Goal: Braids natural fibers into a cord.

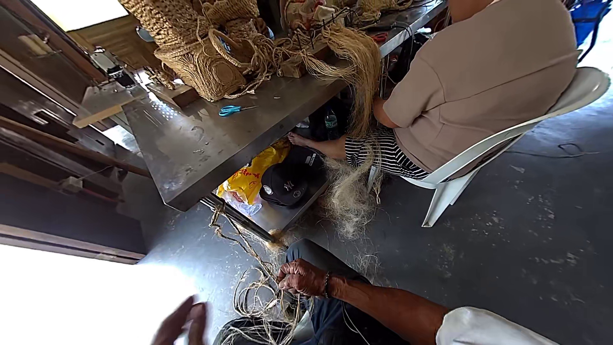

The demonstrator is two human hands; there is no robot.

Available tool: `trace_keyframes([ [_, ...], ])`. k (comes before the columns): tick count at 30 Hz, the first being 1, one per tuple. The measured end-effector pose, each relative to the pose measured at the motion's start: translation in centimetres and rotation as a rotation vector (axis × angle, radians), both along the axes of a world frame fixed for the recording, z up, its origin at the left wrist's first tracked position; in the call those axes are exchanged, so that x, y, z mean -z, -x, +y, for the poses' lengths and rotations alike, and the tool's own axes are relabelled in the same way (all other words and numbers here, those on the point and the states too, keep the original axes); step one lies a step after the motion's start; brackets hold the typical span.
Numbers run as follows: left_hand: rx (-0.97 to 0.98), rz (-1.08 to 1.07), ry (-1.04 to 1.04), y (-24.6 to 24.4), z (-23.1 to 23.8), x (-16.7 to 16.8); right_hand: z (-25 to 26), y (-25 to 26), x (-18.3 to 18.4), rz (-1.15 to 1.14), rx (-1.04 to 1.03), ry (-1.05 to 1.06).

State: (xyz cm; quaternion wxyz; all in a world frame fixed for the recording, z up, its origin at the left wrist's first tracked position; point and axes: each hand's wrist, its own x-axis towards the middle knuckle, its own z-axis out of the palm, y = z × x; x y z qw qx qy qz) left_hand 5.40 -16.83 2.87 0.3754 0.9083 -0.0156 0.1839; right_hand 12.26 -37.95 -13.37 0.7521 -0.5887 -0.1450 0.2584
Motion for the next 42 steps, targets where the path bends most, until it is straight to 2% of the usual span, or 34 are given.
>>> trace_keyframes([
  [2,0.131,0.251,0.022,-0.5,-1.9,3.9,0.0,0.0,-0.3,-0.002,-0.008,0.013],
  [4,0.17,0.407,0.031,-1.2,-3.4,7.1,0.1,0.1,-0.2,-0.02,0.009,0.0],
  [7,0.221,0.451,0.11,-2.2,-3.8,11.2,0.3,0.1,0.1,-0.033,0.024,-0.019],
  [9,0.245,0.46,0.25,-2.6,-4.0,12.6,0.4,0.1,0.3,-0.045,0.031,-0.019],
  [12,0.227,0.502,0.452,-2.3,-4.7,12.6,0.4,0.1,0.4,-0.034,0.038,-0.006],
  [18,0.158,0.581,0.463,-2.5,-4.4,13.3,0.4,0.1,1.1,0.036,0.029,-0.05],
  [21,0.134,0.617,0.553,-2.5,-4.0,13.6,0.7,0.3,1.1,0.042,0.035,-0.056],
  [26,0.102,0.606,0.663,-3.0,-3.9,13.5,0.6,0.1,0.5,-0.194,0.082,0.131],
  [29,0.089,0.613,0.73,-2.4,-4.4,12.5,0.1,0.4,-0.7,-0.139,0.031,0.174],
  [31,0.08,0.622,0.808,-2.5,-4.1,13.0,0.3,0.4,0.0,-0.012,-0.006,0.107],
  [35,0.175,0.654,0.834,-1.9,-3.1,14.2,0.7,0.4,1.4,0.084,-0.035,-0.125],
  [40,0.194,0.61,0.877,-1.7,-3.7,14.7,0.2,0.2,1.5,0.139,-0.082,-0.139],
  [42,0.196,0.562,0.852,-1.3,-4.0,14.7,-0.1,0.2,1.2,0.047,-0.056,-0.058],
])
